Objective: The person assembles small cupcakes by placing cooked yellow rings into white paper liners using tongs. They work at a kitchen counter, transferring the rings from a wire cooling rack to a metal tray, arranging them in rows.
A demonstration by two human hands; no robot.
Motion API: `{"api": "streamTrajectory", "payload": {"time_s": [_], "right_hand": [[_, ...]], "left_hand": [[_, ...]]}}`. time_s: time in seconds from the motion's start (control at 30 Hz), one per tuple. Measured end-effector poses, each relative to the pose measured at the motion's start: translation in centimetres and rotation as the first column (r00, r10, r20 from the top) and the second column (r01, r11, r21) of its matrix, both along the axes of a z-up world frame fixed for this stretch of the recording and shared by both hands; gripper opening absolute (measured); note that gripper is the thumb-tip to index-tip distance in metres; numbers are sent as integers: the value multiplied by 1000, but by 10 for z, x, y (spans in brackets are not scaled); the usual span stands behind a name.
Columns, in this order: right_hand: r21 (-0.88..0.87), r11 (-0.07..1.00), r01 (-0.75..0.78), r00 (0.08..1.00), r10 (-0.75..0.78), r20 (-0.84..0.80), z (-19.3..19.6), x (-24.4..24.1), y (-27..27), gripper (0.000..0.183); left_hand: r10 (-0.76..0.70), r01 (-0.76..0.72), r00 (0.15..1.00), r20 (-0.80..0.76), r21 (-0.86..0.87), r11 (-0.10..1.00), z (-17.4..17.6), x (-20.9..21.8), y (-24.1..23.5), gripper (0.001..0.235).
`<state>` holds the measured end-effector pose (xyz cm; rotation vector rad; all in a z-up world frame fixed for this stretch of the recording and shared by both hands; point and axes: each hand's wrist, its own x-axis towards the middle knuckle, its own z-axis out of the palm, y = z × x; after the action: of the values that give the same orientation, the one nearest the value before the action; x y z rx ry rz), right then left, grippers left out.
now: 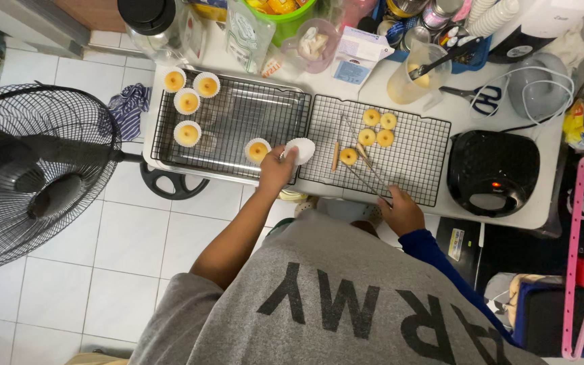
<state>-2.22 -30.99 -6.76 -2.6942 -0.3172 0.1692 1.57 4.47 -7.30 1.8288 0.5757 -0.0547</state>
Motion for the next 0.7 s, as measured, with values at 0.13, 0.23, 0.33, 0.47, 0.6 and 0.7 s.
{"api": "streamTrajectory", "payload": {"time_s": [0.13, 0.23, 0.33, 0.47, 0.6, 0.7], "right_hand": [[43, 998, 36, 996, -32, -79, 3, 0, 3, 39], [204, 951, 233, 933, -160, -323, 20, 0, 15, 34], [541, 821, 183, 936, 24, -352, 45, 1, 25, 38], [655, 747, 112, 881, 230, -413, 68, 4, 35, 33], [580, 803, 137, 845, 211, -491, 80, 6, 41, 33], [542, 831, 125, 870, 171, -462, 86, 5, 45, 32]], "left_hand": [[-18, 17, 1000, -13, -56, 998, -1, 0, -5, 48], [-19, 19, 1000, 6, -61, 998, 0, 1, -7, 47], [-33, 34, 998, 54, -15, 999, 4, 1, -10, 45], [-67, 61, 994, -82, -73, 995, 8, 3, -14, 42], [-105, 87, 974, 202, 95, 992, -17, 5, -17, 36], [-150, 164, 950, 273, -29, 986, -29, 6, -19, 31]]}}
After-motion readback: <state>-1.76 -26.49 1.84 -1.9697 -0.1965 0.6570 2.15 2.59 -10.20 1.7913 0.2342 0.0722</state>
